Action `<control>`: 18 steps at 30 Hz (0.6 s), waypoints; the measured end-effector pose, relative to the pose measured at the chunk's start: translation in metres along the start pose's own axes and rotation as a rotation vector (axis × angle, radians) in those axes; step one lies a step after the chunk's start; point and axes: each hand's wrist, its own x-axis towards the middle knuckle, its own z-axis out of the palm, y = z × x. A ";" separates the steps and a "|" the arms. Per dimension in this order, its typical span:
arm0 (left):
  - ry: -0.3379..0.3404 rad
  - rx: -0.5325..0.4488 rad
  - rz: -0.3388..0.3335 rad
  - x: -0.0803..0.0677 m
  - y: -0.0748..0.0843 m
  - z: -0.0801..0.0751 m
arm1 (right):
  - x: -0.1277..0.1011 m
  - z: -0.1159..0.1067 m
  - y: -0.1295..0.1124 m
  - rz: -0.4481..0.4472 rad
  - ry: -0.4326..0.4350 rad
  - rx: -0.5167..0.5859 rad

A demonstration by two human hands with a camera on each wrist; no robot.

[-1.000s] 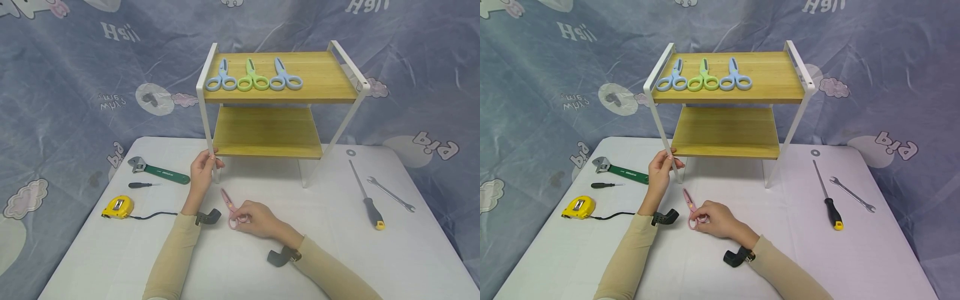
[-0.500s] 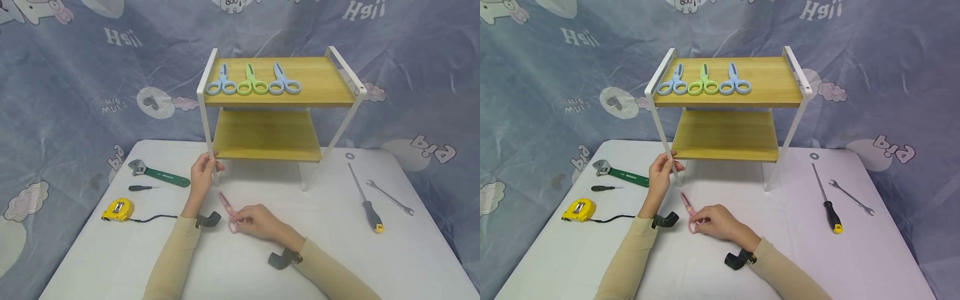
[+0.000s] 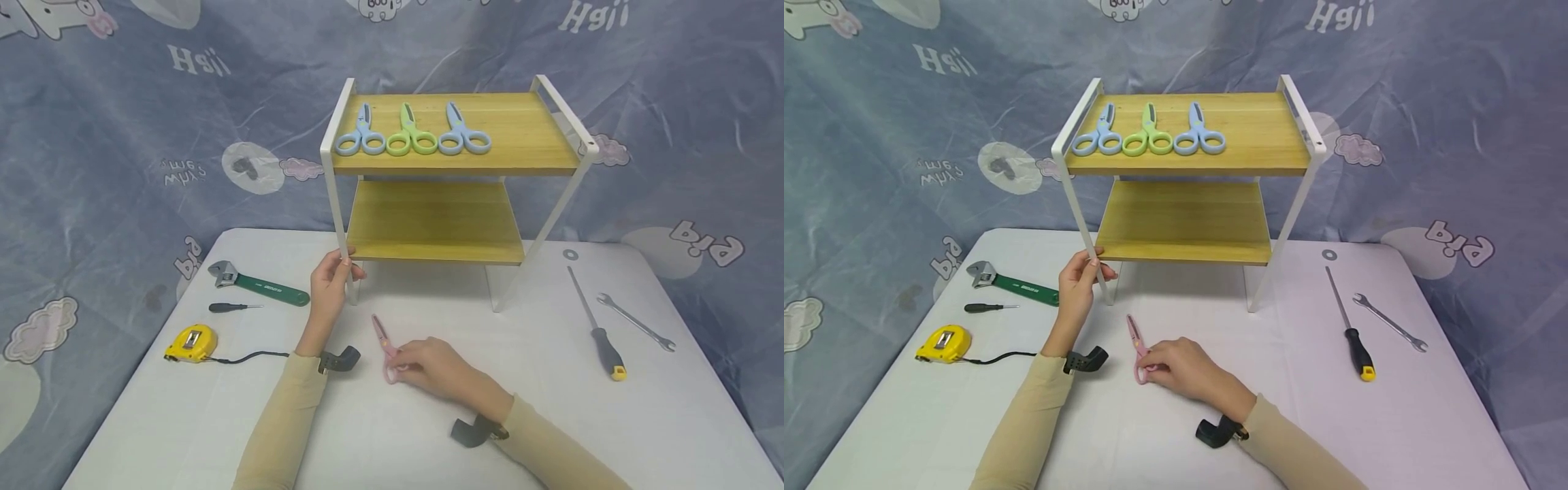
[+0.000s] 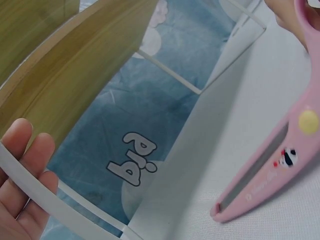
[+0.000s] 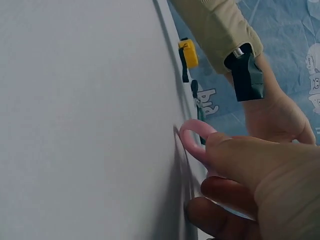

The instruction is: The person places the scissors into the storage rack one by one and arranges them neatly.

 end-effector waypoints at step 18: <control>0.003 0.018 -0.019 0.001 0.000 0.000 | -0.022 -0.058 -0.005 -0.093 0.066 -0.054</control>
